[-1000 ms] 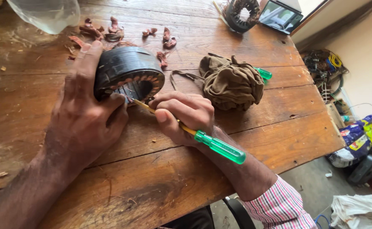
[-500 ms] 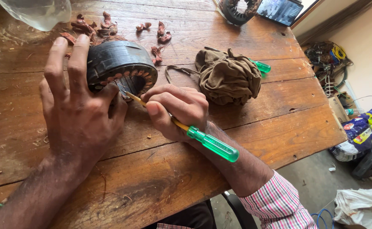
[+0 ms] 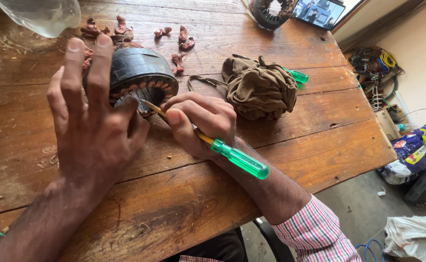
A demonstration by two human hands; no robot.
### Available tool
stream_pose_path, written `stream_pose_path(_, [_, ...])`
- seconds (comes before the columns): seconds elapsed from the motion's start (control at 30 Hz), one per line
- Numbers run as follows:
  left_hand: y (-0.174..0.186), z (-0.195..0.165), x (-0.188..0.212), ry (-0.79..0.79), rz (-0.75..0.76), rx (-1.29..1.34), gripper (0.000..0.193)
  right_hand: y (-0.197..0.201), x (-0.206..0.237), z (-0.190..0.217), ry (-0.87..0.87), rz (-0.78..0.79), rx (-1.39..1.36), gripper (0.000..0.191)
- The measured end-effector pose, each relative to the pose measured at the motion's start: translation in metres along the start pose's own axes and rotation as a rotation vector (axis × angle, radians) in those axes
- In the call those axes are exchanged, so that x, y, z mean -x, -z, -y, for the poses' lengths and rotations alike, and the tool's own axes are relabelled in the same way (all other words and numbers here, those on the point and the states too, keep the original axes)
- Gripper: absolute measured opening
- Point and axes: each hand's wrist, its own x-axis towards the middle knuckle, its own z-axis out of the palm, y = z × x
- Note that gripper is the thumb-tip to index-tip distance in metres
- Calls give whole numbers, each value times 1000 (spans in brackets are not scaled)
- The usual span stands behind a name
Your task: The person removes burnt copper windings from an electric motor stator on a wooden workbench. They hold the stator steady with one hand and use a screwdriver to pry burnt coil pieces out of the slots, occasionally using pliers, with removed winding fragments accumulating on the table.
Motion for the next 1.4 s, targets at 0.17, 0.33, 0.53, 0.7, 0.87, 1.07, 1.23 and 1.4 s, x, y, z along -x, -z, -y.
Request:
stream_pose_path(0.17, [5, 1, 1, 12, 35, -1, 37, -2, 1, -3, -35, -29, -13, 19])
stream_pose_path(0.33, [2, -4, -6, -16, 188, -178, 41, -1, 0, -8, -25, -54, 20, 18])
stream_pose_path(0.53, [22, -5, -22, -160, 310, -543, 17, 5, 0, -10, -65, -64, 6, 20])
stream_pose_path(0.7, [48, -19, -43, -380, 527, -722, 34, 7, 0, -8, -82, -117, -59, 22])
stream_pose_path(0.87, [57, -28, -63, -548, 518, -878, 93, 10, 2, -10, -63, -160, -73, 24])
stream_pose_path(1.07, [50, -33, -66, -671, 498, -873, 89, 14, 1, -16, -53, -143, -58, 24])
stream_pose_path(1.23, [48, -37, -71, -683, 739, -861, 78, 12, 0, -18, -15, -160, -34, 22])
stream_pose_path(1.4, [46, -38, -74, -694, 763, -888, 73, 11, 1, -18, -22, -151, -45, 21])
